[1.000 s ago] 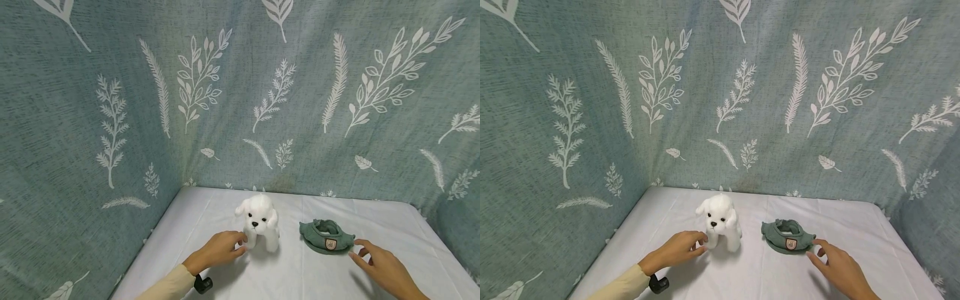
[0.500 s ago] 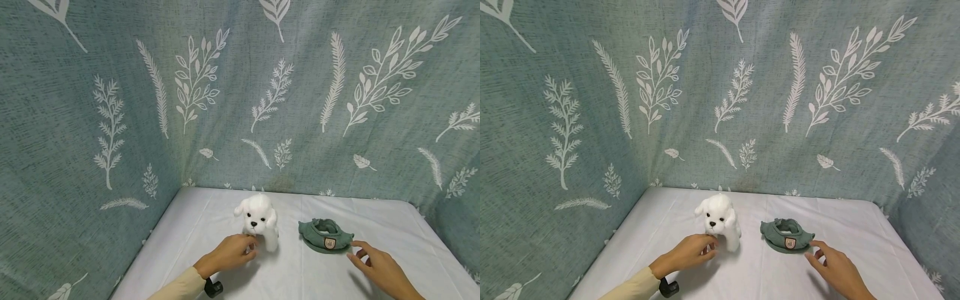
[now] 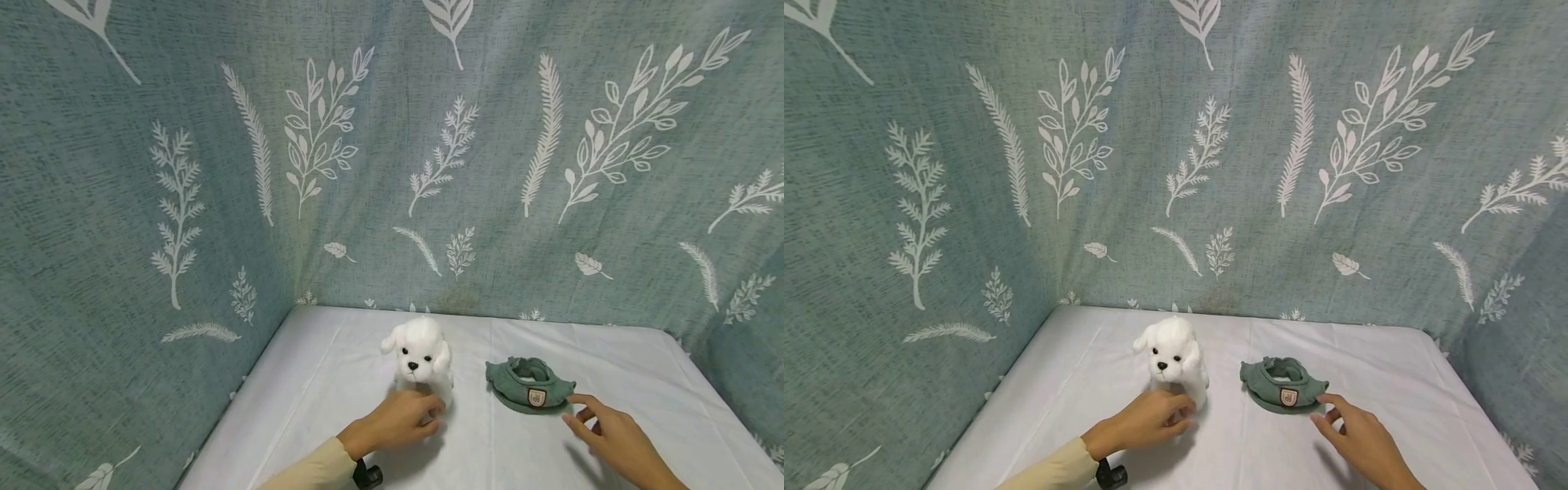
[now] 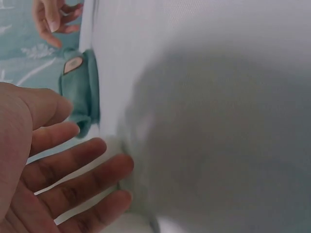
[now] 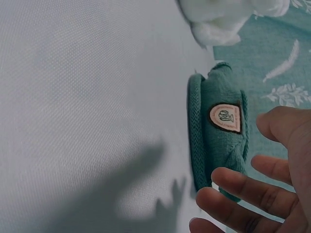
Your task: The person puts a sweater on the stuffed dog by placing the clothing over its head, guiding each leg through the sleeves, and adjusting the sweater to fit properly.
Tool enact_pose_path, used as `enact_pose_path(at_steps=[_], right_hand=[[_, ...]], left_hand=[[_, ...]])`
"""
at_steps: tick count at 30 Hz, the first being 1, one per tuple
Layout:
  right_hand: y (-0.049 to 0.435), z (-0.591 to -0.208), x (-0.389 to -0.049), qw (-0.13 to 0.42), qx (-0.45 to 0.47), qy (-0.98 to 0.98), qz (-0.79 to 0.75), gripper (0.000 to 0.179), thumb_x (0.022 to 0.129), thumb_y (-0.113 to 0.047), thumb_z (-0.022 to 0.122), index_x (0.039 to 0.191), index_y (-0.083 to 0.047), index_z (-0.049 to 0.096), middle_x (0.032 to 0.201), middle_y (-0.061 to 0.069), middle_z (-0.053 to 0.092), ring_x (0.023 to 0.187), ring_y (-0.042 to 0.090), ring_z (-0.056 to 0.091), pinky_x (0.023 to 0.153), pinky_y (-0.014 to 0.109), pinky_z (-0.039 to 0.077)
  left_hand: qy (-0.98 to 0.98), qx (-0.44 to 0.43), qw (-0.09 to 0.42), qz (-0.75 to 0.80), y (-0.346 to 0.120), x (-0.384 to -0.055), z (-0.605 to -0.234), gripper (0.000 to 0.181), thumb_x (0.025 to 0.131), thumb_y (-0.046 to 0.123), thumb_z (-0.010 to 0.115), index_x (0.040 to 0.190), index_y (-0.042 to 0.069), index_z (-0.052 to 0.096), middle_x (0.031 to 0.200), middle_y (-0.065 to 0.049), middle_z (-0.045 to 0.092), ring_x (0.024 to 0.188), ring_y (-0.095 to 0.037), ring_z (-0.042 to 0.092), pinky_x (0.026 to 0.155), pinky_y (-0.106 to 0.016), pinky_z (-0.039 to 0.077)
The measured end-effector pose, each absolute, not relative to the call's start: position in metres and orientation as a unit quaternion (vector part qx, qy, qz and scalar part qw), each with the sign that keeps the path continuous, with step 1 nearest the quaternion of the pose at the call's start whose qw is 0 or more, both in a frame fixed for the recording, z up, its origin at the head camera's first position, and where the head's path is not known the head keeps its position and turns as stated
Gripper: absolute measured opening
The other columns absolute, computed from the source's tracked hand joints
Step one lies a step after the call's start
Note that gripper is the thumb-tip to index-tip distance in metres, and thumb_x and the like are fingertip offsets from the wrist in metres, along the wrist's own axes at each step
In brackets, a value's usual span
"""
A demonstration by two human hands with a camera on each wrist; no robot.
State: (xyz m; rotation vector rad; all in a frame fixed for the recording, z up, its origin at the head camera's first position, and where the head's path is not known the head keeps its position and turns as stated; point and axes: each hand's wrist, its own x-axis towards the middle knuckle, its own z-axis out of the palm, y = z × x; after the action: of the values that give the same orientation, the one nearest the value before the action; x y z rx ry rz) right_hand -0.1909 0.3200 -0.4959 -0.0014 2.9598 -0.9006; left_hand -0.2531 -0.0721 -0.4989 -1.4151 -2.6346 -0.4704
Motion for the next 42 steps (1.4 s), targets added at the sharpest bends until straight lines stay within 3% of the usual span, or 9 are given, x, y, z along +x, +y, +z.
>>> enact_pose_path(at_steps=[6,13,18,30,42], right_hand=[[0.318,-0.497,-0.191,0.019,-0.002,0.949,-0.313,0.057,0.1,-0.045,0.066,0.139,-0.004,0.057,0.098,-0.001,0.072,0.064,0.013,0.062,0.06,0.033,0.05],[0.318,-0.499,-0.19,0.011,-0.003,0.945,-0.326,0.056,0.1,-0.043,0.066,0.14,-0.004,0.057,0.098,0.0,0.072,0.062,0.013,0.062,0.062,0.032,0.05],[0.318,-0.501,-0.192,0.019,0.007,0.939,-0.343,0.057,0.101,-0.042,0.066,0.141,-0.003,0.055,0.098,0.001,0.072,0.064,0.016,0.062,0.062,0.033,0.051],[0.319,-0.503,-0.195,0.01,-0.005,0.923,-0.384,0.052,0.101,-0.037,0.067,0.138,-0.003,0.057,0.098,0.003,0.072,0.062,0.017,0.063,0.055,0.031,0.052],[0.321,-0.507,-0.202,0.018,-0.012,0.913,-0.407,0.054,0.1,-0.038,0.068,0.14,-0.002,0.057,0.096,0.004,0.071,0.064,0.019,0.064,0.055,0.033,0.054]], left_hand=[[-0.861,-0.481,0.066,-0.155,-0.059,-0.252,-0.502,0.016,0.099,0.024,0.069,0.113,0.016,0.073,0.095,0.013,0.07,0.079,0.007,0.06,0.069,-0.008,0.043],[-0.86,-0.482,0.072,-0.149,-0.043,-0.249,-0.504,0.019,0.1,0.025,0.068,0.118,0.019,0.069,0.097,0.011,0.069,0.072,0.009,0.05,0.064,-0.007,0.038],[-0.859,-0.484,0.073,-0.152,-0.032,-0.249,-0.505,0.02,0.1,0.026,0.067,0.12,0.019,0.068,0.098,0.011,0.068,0.073,0.008,0.05,0.064,-0.006,0.037],[-0.859,-0.477,0.063,-0.178,-0.004,-0.257,-0.504,0.021,0.104,0.029,0.061,0.121,0.018,0.068,0.098,0.013,0.069,0.077,0.008,0.055,0.067,-0.008,0.041],[-0.87,-0.451,0.031,-0.195,0.013,-0.266,-0.505,0.022,0.106,0.029,0.06,0.122,0.018,0.069,0.098,0.014,0.068,0.07,0.01,0.051,0.06,-0.009,0.041]])
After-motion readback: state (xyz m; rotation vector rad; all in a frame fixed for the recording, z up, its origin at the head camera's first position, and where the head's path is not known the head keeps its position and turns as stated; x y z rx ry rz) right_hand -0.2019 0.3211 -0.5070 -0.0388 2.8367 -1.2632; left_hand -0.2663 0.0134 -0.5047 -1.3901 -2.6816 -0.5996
